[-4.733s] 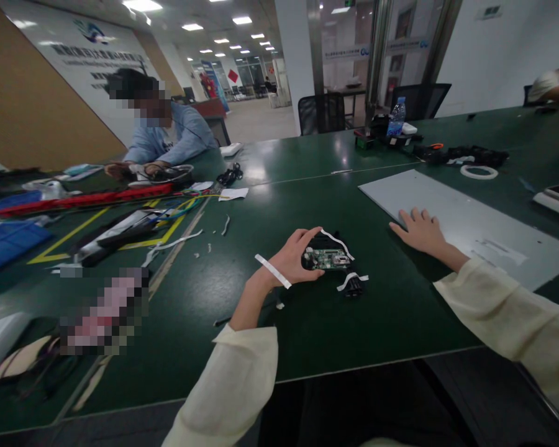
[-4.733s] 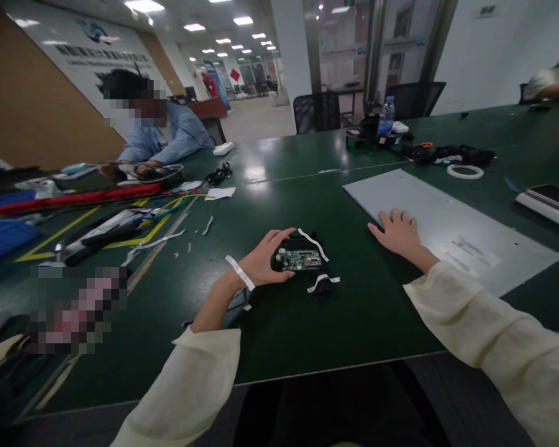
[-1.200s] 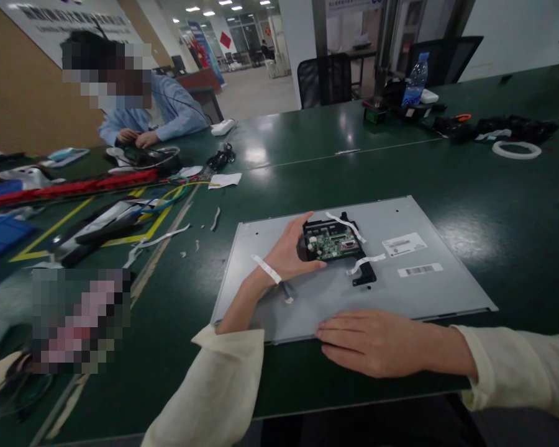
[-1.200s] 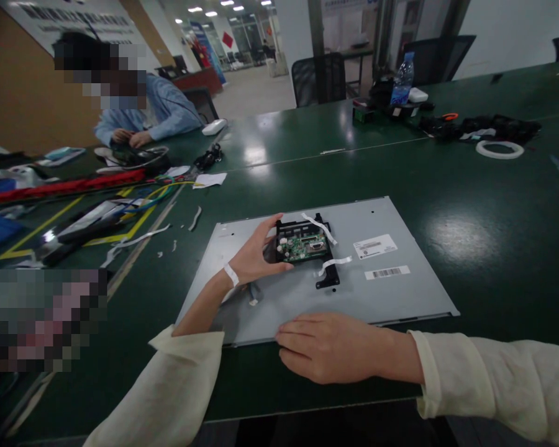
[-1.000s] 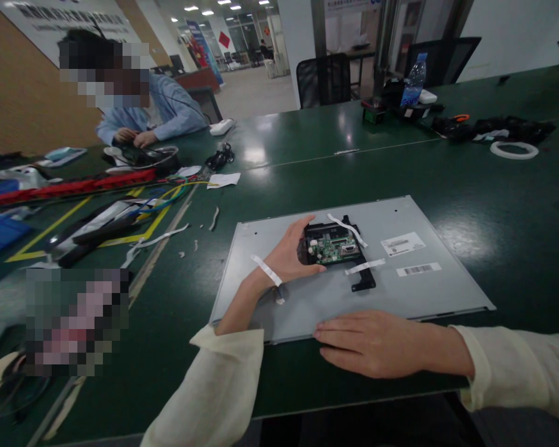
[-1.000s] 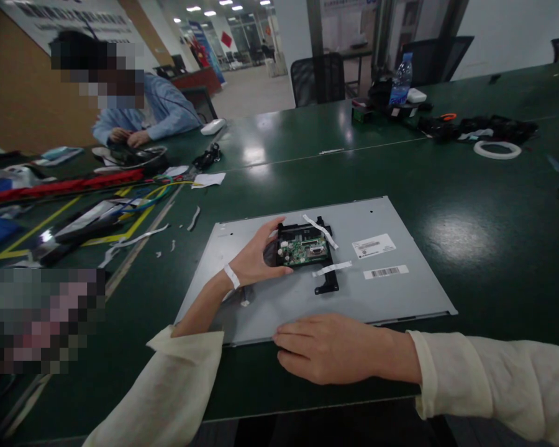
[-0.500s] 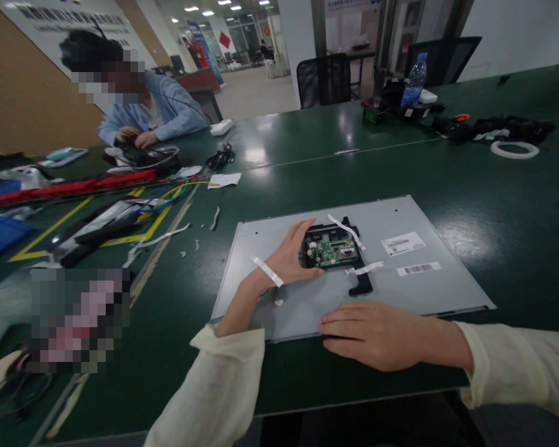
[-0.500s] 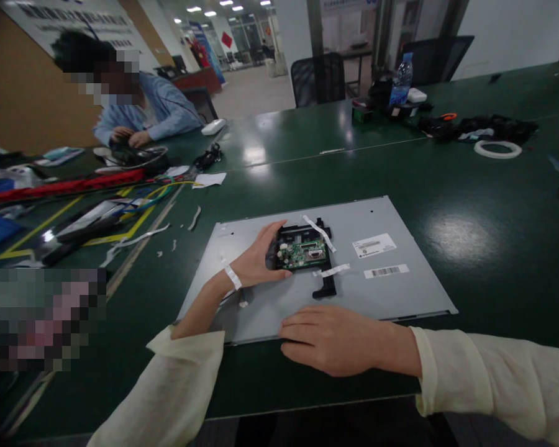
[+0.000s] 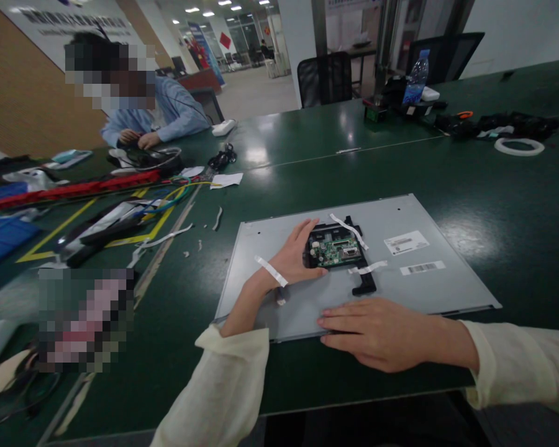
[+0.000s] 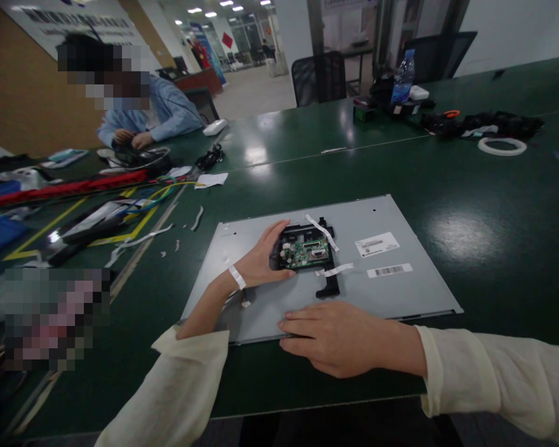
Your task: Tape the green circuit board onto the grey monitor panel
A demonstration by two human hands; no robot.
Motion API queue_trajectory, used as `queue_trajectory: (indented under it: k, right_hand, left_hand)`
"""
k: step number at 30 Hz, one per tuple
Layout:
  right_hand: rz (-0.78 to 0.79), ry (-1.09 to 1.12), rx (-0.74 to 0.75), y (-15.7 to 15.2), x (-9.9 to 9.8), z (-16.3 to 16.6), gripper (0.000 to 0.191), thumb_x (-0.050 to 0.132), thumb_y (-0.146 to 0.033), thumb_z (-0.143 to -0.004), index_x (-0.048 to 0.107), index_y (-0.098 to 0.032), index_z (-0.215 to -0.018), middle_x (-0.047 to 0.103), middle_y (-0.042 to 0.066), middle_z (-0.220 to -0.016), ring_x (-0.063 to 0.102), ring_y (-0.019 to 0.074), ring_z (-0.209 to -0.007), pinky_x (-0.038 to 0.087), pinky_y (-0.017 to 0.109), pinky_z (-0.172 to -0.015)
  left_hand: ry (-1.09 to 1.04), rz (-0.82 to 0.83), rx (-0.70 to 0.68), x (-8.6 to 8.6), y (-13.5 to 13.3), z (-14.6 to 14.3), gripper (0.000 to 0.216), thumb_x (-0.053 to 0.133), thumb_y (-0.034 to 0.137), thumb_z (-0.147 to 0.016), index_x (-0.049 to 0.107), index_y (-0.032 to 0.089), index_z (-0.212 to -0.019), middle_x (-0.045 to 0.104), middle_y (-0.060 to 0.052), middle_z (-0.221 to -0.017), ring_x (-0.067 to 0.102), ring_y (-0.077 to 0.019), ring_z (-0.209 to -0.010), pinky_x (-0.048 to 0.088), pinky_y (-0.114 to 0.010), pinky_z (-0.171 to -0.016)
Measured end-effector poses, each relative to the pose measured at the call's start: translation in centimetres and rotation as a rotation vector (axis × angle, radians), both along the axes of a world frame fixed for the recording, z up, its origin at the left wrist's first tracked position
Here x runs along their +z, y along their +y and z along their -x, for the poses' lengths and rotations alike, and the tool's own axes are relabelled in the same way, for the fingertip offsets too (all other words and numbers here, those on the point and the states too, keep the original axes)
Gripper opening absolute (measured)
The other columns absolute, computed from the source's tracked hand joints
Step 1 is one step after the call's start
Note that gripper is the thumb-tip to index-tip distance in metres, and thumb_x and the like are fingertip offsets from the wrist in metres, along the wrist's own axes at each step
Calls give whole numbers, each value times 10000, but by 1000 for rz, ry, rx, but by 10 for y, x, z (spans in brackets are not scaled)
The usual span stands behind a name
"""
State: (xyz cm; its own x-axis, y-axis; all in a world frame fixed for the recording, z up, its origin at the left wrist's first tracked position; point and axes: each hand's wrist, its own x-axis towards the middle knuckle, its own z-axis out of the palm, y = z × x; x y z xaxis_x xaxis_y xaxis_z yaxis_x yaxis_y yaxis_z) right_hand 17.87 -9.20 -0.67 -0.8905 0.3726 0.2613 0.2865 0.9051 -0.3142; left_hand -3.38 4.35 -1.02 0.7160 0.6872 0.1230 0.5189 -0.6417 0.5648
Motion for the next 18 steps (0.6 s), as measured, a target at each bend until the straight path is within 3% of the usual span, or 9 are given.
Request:
queue_trajectory:
  k: [6, 10, 12, 16, 18]
  right_hand:
    - [3, 10, 17, 1, 3, -1, 380, 415, -223, -919, 517, -140, -1275, 513, 96, -1339, 441, 194, -1256, 413, 351, -992]
    - [-5, 191, 10, 8, 8, -7, 330, 434, -219, -911, 567, -152, -1206, 603, 73, -1224, 550, 153, -1120, 455, 313, -927]
    - [23, 339, -129, 19, 11, -16, 299, 444, -213, -905, 597, -163, -1157, 643, 65, -1149, 592, 137, -1042, 473, 295, -888]
    - [153, 616, -681, 58, 11, -46, 259, 434, -244, -906, 646, -198, -1049, 675, 50, -1039, 622, 157, -953, 493, 315, -829]
    - [205, 714, -882, 77, 4, -61, 244, 456, -272, -887, 656, -196, -1005, 669, 55, -1011, 618, 170, -924, 499, 316, -784]
  left_hand:
    - [64, -68, 10, 5, -4, 0, 1032, 718, 462, -655, 133, 176, -1456, 62, -185, -1524, 93, -351, -1407, 185, -525, -1126]
    - [11, -182, 42, 13, -3, -14, 706, 544, 441, -829, 249, 194, -1421, 237, -138, -1501, 166, -301, -1402, 191, -511, -1130]
    - [-28, -234, 85, 16, -1, -28, 522, 439, 352, -893, 333, 182, -1375, 369, -120, -1436, 263, -262, -1371, 241, -472, -1122]
    - [17, -324, 127, 20, 9, -61, 383, 407, 147, -844, 500, 135, -1216, 535, -120, -1243, 483, -237, -1182, 369, -415, -1043]
    - [73, -346, 165, 19, 13, -75, 353, 420, 100, -810, 551, 135, -1135, 562, -116, -1149, 527, -237, -1090, 418, -408, -983]
